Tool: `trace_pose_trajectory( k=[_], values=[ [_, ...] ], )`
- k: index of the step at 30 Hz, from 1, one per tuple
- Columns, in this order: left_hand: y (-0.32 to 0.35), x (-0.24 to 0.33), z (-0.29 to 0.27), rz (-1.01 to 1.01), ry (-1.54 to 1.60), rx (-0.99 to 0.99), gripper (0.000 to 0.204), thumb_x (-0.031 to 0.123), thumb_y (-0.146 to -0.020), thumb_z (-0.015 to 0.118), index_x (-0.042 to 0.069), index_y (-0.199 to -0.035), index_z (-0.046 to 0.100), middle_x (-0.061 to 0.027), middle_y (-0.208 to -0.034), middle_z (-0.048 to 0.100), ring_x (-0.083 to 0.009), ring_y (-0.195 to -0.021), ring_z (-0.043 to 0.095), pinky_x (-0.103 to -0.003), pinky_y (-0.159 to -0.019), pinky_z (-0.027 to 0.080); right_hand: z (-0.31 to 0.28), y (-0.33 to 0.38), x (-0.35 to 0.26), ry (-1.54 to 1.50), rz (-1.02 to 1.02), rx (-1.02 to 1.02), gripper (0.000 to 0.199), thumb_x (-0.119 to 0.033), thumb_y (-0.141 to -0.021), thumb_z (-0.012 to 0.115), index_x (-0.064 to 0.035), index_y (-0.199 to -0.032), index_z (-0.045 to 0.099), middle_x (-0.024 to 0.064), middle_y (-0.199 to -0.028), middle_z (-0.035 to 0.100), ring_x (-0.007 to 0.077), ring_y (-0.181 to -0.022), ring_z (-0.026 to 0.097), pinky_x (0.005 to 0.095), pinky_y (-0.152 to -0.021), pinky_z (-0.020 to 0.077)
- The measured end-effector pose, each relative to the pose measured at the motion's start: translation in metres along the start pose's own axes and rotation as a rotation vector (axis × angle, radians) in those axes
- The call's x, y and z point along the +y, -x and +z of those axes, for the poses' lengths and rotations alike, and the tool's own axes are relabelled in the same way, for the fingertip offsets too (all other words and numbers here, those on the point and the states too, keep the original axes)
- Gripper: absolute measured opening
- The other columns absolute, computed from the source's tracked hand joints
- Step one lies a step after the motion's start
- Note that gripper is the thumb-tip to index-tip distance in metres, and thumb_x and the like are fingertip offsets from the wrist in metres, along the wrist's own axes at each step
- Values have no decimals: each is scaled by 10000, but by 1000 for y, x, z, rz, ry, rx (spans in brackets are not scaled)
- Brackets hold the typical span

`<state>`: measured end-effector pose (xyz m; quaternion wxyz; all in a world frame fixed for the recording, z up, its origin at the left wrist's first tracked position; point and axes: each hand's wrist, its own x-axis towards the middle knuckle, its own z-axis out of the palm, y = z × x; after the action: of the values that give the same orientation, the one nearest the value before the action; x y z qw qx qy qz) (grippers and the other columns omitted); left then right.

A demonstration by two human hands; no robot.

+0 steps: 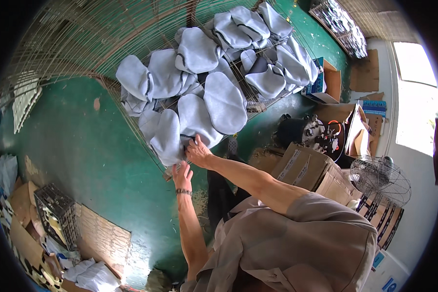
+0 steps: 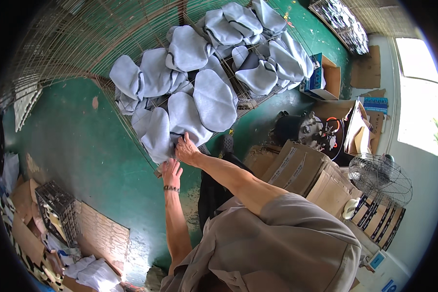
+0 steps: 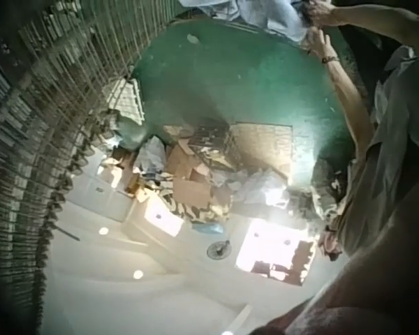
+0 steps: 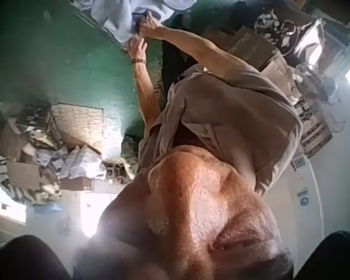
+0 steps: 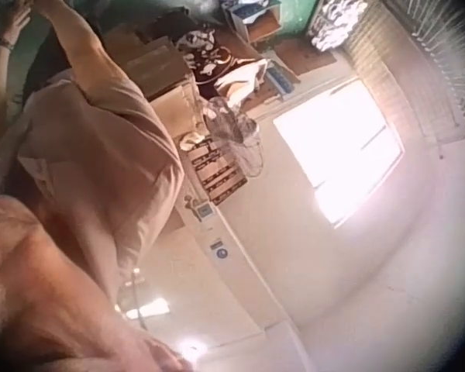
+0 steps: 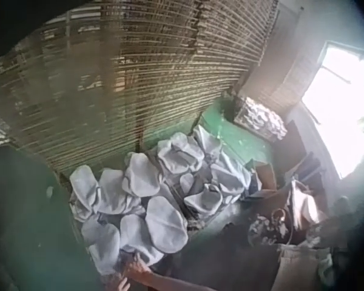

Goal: Organizing shoe parts into a rack and applying a spray coating.

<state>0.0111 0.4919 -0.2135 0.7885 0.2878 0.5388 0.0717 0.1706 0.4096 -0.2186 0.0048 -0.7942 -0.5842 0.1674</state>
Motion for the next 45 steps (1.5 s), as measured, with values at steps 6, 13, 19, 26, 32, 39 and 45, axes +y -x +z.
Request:
trace_pose_trajectory(
  k=[6,13,19,26,32,39,45],
  values=[
    [35,26,-29,-27,-125,-46,769,415,-979,688,-4,-1527,348,-219,-1475,512,-398,-1355,508,-538,-1144,401,-6,-6,-2,16,114,-30,233,-256,-903,594,-99,-945,761,37,-948,731,274,-1072,598,643,-1000,367],
    [96,78,-22,194,-183,133,724,359,-975,706,-10,-1513,392,-235,-1469,517,-381,-1328,538,-504,-1106,452,0,2,19,-152,174,-84,370,-299,-871,627,-96,-1178,658,33,-1089,678,266,-1207,533,615,-1008,362],
    [117,119,54,536,-390,239,553,202,-967,716,25,-1439,488,-196,-1344,617,-295,-1233,605,-427,-1032,491,-50,44,39,-387,-139,-27,771,-401,-849,753,-95,-1490,455,74,-1535,464,316,-1482,343,549,-1140,323],
    [170,203,291,1161,-592,-147,503,137,-950,728,-24,-1383,530,-206,-1368,609,-267,-1238,605,-394,-1067,473,-57,147,96,-579,9,164,500,-254,-860,682,-71,-1314,583,93,-1290,613,297,-1264,529,456,-1048,458],
    [228,303,476,1946,-929,-182,471,159,-934,727,-5,-1345,567,-169,-1336,636,-338,-1226,608,-433,-1040,482,-34,310,204,-632,542,59,472,-270,-881,624,-65,-1305,650,163,-1316,668,323,-1256,609,427,-1079,482],
    [207,383,588,2140,-1225,68,579,314,-929,716,85,-1422,516,-151,-1358,611,-373,-1252,556,-499,-1067,435,-10,497,267,-732,1083,155,325,-232,-831,681,-36,-1087,710,229,-1053,717,421,-1008,683,513,-890,548],
    [162,382,600,2265,-1346,283,738,510,-865,720,163,-1474,489,-153,-1314,634,-377,-1211,572,-577,-989,392,49,555,249,-829,1242,200,275,-262,-866,616,-19,-973,686,241,-982,705,450,-961,676,529,-824,547]
  ],
)
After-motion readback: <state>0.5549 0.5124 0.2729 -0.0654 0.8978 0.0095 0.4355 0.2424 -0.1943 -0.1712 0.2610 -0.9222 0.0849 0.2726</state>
